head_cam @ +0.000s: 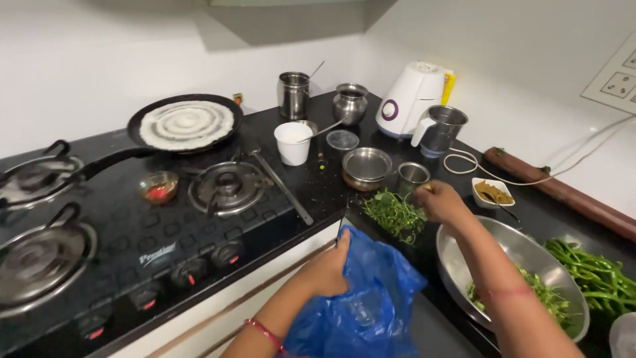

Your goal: The person spreads batter onto a pan, drizzles oil over it, and flips the dosa with a spatula. They then sort green chilies and cilantro from a plastic bag into bowls before transferring the cooked dosa onto a plate.

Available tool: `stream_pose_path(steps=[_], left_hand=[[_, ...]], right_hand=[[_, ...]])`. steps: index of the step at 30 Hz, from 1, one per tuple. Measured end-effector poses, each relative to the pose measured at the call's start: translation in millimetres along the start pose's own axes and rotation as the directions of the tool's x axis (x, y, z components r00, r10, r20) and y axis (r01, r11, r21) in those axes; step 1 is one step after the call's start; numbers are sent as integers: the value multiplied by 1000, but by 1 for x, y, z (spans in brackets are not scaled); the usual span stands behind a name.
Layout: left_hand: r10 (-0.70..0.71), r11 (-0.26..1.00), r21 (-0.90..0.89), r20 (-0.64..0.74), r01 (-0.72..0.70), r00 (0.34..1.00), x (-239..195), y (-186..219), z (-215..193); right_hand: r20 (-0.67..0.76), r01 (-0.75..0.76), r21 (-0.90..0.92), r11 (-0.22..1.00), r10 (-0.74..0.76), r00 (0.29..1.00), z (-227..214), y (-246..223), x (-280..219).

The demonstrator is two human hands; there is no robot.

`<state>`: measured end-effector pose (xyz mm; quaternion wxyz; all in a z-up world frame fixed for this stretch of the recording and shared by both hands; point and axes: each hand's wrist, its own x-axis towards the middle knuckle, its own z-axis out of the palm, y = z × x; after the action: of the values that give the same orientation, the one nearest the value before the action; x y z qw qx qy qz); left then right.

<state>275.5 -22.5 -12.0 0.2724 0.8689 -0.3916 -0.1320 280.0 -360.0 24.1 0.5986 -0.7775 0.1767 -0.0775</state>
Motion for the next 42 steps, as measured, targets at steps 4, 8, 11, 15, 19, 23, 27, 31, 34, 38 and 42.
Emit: stream_pose_path(steps=[4,8,11,15,19,23,27,31,34,38,42], left_hand=[[-19,993,-112,145,36,989,-12,7,-23],[60,988,-152,184,-32,981,-19,-1,-33],[114,980,-185,220,-74,969,-27,7,-52],[153,979,-171,290,-107,945,-37,20,-73],[193,978,-128,286,-162,939,-41,40,-92],[126,992,-52,268,-116,955,-37,59,-86],[104,994,-52,197,-96,975,-24,55,-60],[51,998,20,170,-55,984,-31,71,-57],[42,994,95,98,-52,994,-33,75,-58],[-24,984,175,55,14,998,-45,97,-69],[-61,982,185,65,48,996,-48,117,-73]], right_hand=[[-153,35,-436,899,-113,982,-3,-12,32],[-307,28,-418,908,-170,937,-32,9,22],[-183,-37,-244,969,-9,983,-44,13,-40],[-3,-126,-441,888,139,990,9,-35,-143],[115,-103,-533,840,192,975,23,-18,-173],[-37,-98,-572,815,94,995,-6,22,-167],[-27,-23,-377,926,14,1000,-10,48,-164],[-118,135,-305,943,-178,977,-7,24,-182],[-159,116,-389,914,-190,969,-9,-8,-213],[69,13,-672,740,46,997,-30,5,-254],[586,607,-413,678,-312,748,-67,61,-267]])
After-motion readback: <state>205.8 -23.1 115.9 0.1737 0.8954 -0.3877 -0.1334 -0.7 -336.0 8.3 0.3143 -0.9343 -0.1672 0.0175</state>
